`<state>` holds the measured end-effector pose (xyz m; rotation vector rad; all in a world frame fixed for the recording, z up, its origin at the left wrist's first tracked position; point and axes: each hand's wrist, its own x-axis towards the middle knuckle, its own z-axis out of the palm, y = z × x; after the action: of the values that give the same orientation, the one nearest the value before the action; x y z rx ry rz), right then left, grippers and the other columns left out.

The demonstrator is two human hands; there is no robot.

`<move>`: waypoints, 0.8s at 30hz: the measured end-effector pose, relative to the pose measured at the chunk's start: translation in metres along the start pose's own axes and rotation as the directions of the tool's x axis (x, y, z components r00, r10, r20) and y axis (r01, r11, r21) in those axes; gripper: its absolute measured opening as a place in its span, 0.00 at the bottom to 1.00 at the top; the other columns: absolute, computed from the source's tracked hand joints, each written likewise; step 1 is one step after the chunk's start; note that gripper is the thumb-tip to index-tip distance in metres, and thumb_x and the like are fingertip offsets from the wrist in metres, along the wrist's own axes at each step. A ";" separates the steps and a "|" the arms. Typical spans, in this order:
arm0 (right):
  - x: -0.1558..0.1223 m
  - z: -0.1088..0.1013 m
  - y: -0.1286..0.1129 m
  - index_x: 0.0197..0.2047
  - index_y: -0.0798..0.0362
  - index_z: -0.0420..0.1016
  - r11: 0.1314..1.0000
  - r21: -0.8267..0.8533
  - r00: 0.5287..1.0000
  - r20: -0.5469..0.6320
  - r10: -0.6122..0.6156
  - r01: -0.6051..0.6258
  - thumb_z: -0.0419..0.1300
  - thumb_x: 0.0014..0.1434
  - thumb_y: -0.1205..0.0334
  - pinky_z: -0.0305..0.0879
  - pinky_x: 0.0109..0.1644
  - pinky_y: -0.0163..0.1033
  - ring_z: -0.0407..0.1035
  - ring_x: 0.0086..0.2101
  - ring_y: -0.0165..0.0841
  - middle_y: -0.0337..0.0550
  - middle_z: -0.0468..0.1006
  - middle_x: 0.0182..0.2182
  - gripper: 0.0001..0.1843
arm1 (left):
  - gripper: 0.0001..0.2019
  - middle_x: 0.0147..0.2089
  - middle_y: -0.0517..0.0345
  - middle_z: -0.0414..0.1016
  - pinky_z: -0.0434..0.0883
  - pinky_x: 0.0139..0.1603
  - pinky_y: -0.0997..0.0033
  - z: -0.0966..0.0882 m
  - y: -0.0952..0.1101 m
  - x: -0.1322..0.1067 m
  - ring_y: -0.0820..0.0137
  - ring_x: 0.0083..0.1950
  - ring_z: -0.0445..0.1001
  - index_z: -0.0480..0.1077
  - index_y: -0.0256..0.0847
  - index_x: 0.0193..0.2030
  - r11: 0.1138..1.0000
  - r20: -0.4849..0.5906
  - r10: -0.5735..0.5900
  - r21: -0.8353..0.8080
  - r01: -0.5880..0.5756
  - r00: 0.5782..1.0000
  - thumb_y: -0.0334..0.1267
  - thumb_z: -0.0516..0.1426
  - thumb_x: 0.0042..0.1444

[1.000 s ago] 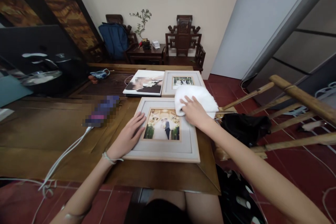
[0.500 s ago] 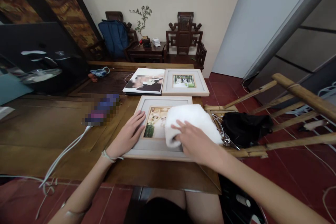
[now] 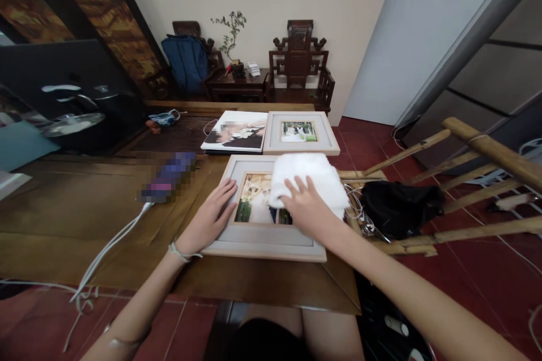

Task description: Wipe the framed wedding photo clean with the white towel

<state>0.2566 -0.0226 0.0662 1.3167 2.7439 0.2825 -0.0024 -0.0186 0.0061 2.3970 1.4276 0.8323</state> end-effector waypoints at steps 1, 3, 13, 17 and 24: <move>-0.014 -0.006 -0.008 0.52 0.60 0.71 0.999 0.025 0.999 0.026 -0.037 0.036 0.54 0.52 0.76 0.51 0.60 0.62 0.54 0.59 0.55 0.62 0.62 0.60 0.22 | 0.23 0.66 0.40 0.58 0.53 0.68 0.54 0.000 0.000 0.000 0.61 0.70 0.50 0.58 0.29 0.62 1.000 0.001 -0.002 0.005 0.002 1.000 0.38 0.45 0.64; -0.040 -0.019 -0.027 0.51 0.58 0.71 0.988 0.101 0.990 0.067 -0.123 0.116 0.56 0.51 0.75 0.55 0.59 0.60 0.57 0.58 0.53 0.61 0.64 0.59 0.22 | 0.22 0.66 0.40 0.58 0.53 0.68 0.53 0.001 0.000 0.000 0.61 0.69 0.50 0.59 0.29 0.62 1.000 0.001 -0.003 0.016 0.003 1.000 0.38 0.45 0.64; -0.042 -0.017 -0.027 0.52 0.57 0.69 0.961 0.266 0.996 0.029 -0.089 0.079 0.51 0.47 0.84 0.57 0.60 0.56 0.52 0.61 0.49 0.59 0.58 0.62 0.30 | 0.22 0.66 0.41 0.57 0.53 0.67 0.52 0.000 0.000 0.000 0.60 0.70 0.50 0.59 0.33 0.63 1.000 0.011 0.016 0.015 -0.017 1.000 0.37 0.46 0.64; 0.002 -0.011 0.038 0.51 0.58 0.69 0.989 0.141 0.993 -0.106 0.055 -0.040 0.47 0.43 0.86 0.51 0.62 0.61 0.45 0.63 0.49 0.55 0.52 0.65 0.33 | 0.22 0.66 0.41 0.57 0.54 0.67 0.50 -0.001 -0.001 0.001 0.60 0.70 0.50 0.58 0.33 0.63 1.000 0.018 0.011 0.013 -0.011 1.000 0.38 0.45 0.64; 0.034 0.009 0.044 0.53 0.61 0.70 0.999 0.048 0.996 -0.090 0.025 -0.021 0.52 0.51 0.77 0.47 0.61 0.64 0.51 0.61 0.54 0.60 0.62 0.60 0.25 | 0.22 0.66 0.41 0.58 0.53 0.68 0.53 -0.001 -0.001 0.001 0.61 0.70 0.50 0.59 0.30 0.62 1.000 0.020 0.008 0.028 -0.008 1.000 0.38 0.45 0.64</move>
<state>0.2701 0.0319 0.0659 1.3808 2.8281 0.2877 -0.0032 -0.0171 0.0066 2.4261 1.4327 0.7934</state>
